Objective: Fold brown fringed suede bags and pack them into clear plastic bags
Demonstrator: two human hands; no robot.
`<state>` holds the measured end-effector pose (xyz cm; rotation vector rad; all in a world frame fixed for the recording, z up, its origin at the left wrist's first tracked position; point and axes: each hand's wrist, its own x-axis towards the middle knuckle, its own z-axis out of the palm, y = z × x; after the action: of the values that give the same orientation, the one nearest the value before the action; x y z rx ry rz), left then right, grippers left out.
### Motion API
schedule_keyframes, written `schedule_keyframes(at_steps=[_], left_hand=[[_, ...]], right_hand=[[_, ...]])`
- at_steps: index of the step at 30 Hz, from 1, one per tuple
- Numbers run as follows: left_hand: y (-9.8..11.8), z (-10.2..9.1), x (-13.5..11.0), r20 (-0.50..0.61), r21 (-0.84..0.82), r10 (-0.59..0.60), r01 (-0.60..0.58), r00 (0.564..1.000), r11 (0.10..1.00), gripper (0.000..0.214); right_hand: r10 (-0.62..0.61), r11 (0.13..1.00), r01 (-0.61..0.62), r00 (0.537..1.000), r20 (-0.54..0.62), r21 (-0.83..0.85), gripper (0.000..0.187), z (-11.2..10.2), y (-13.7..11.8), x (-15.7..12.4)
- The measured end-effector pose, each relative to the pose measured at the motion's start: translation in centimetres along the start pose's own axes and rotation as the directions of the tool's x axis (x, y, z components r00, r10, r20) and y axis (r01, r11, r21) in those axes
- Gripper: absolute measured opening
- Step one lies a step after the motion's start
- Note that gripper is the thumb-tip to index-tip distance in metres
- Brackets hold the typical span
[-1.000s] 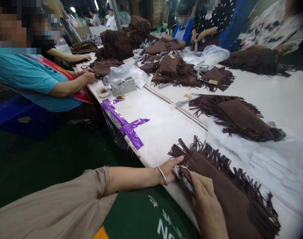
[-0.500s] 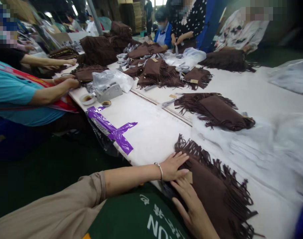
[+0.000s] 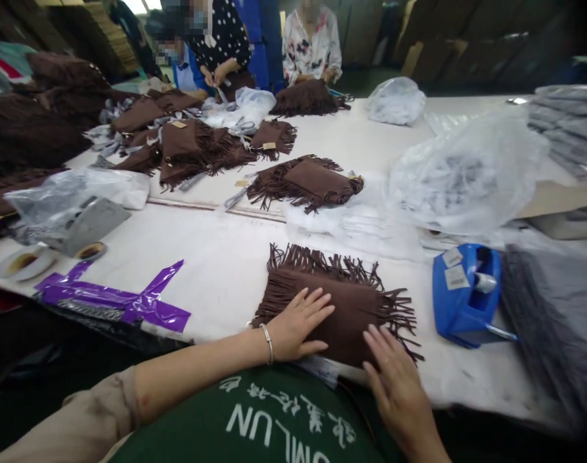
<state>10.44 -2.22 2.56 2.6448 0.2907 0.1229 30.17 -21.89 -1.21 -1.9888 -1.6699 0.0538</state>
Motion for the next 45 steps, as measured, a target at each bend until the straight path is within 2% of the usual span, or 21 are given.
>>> schedule_keyframes(at_steps=[1, 2, 4, 6, 8, 11, 13, 15, 18, 20, 22, 24, 26, 28, 32, 34, 35, 37, 39, 42, 45], left_hand=[[0.6, 0.3, 0.6, 0.037, 0.015, 0.061, -0.061, 0.997, 0.998, 0.071], [1.1, 0.7, 1.1, 0.065, 0.035, 0.099, -0.101, 0.993, 0.994, 0.075], [1.8, 1.5, 2.1, 0.110, 0.081, 0.135, -0.145, 0.985, 0.986, 0.079], [2.3, 2.4, 2.8, 0.162, 0.113, 0.175, -0.194, 0.971, 0.974, 0.079], [2.7, 3.0, 3.5, 0.227, 0.116, 0.230, -0.261, 0.946, 0.958, 0.078], [3.2, 3.4, 4.4, 0.290, 0.086, 0.287, -0.323, 0.913, 0.942, 0.078], [3.5, 3.5, 4.6, 0.291, 0.068, 0.290, -0.322, 0.912, 0.944, 0.077], [3.7, 3.4, 4.6, 0.262, 0.058, 0.275, -0.299, 0.925, 0.952, 0.074], [3.8, 3.4, 4.1, 0.195, 0.046, 0.252, -0.266, 0.948, 0.963, 0.070], [3.8, 3.3, 3.9, 0.173, 0.040, 0.249, -0.259, 0.953, 0.965, 0.068], [3.8, 3.3, 3.8, 0.170, 0.035, 0.247, -0.256, 0.954, 0.966, 0.068], [3.8, 3.4, 3.9, 0.174, 0.031, 0.246, -0.255, 0.954, 0.967, 0.068], [3.7, 3.3, 4.1, 0.181, 0.025, 0.250, -0.258, 0.951, 0.966, 0.068], [3.7, 3.2, 4.2, 0.189, 0.020, 0.257, -0.265, 0.948, 0.964, 0.067], [3.5, 3.1, 4.3, 0.196, 0.007, 0.262, -0.268, 0.945, 0.963, 0.065], [3.5, 3.2, 4.4, 0.194, -0.002, 0.256, -0.261, 0.947, 0.965, 0.064], [3.4, 3.2, 4.4, 0.193, -0.007, 0.252, -0.256, 0.948, 0.967, 0.063], [3.3, 3.3, 4.5, 0.193, -0.015, 0.247, -0.249, 0.950, 0.968, 0.062], [3.2, 3.4, 4.6, 0.198, -0.022, 0.249, -0.249, 0.948, 0.968, 0.060], [3.0, 3.5, 4.7, 0.202, -0.024, 0.253, -0.253, 0.946, 0.967, 0.059], [3.0, 3.6, 4.7, 0.197, -0.027, 0.249, -0.249, 0.948, 0.968, 0.057]], right_hand=[[0.004, 0.999, -0.002, 0.999, 0.052, -0.038, 0.048, 0.6, -0.2, -0.4], [0.059, 0.994, -0.053, 0.997, 0.058, -0.094, 0.047, 1.0, 0.0, -0.7], [0.236, 0.953, -0.245, 0.969, -0.071, -0.180, 0.048, 1.0, 1.0, -1.6], [0.340, 0.919, -0.370, 0.919, -0.202, -0.137, 0.049, 0.0, 2.0, -2.6], [0.364, 0.927, -0.374, 0.905, -0.221, -0.005, 0.047, -1.0, 2.0, -3.4], [0.311, 0.947, -0.291, 0.938, -0.154, 0.139, 0.039, -1.4, 1.0, -3.7], [0.235, 0.970, -0.225, 0.965, -0.117, 0.093, 0.033, -0.9, 0.8, -3.6], [0.230, 0.972, -0.235, 0.965, -0.125, -0.028, 0.031, -0.6, 1.4, -3.7], [0.343, 0.904, -0.395, 0.898, -0.276, -0.161, 0.037, -1.5, 2.9, -4.1], [0.391, 0.885, -0.450, 0.857, -0.335, -0.119, 0.040, -2.5, 3.4, -4.5], [0.414, 0.898, -0.439, 0.855, -0.313, -0.012, 0.038, -3.1, 3.2, -4.6], [0.394, 0.919, -0.386, 0.889, -0.232, 0.080, 0.032, -2.9, 2.9, -4.4], [0.338, 0.940, -0.325, 0.931, -0.138, 0.105, 0.028, -2.1, 2.9, -4.0], [0.300, 0.952, -0.294, 0.952, -0.064, 0.090, 0.026, -1.2, 3.4, -3.6], [0.356, 0.920, -0.358, 0.934, 0.043, 0.160, 0.025, -1.3, 4.8, -3.3], [0.441, 0.847, -0.461, 0.887, 0.137, 0.265, 0.028, -2.1, 4.9, -3.5], [0.505, 0.783, -0.539, 0.842, 0.190, 0.311, 0.029, -2.5, 4.8, -3.5], [0.632, 0.611, -0.694, 0.718, 0.293, 0.381, 0.034, -3.0, 4.4, -3.7], [0.703, 0.454, -0.782, 0.609, 0.368, 0.428, 0.038, -3.1, 4.0, -3.9], [0.741, 0.279, -0.800, 0.531, 0.411, 0.531, 0.040, -2.5, 3.6, -4.2], [0.779, 0.095, -0.752, 0.464, 0.422, 0.652, 0.040, -1.7, 3.2, -4.2]])
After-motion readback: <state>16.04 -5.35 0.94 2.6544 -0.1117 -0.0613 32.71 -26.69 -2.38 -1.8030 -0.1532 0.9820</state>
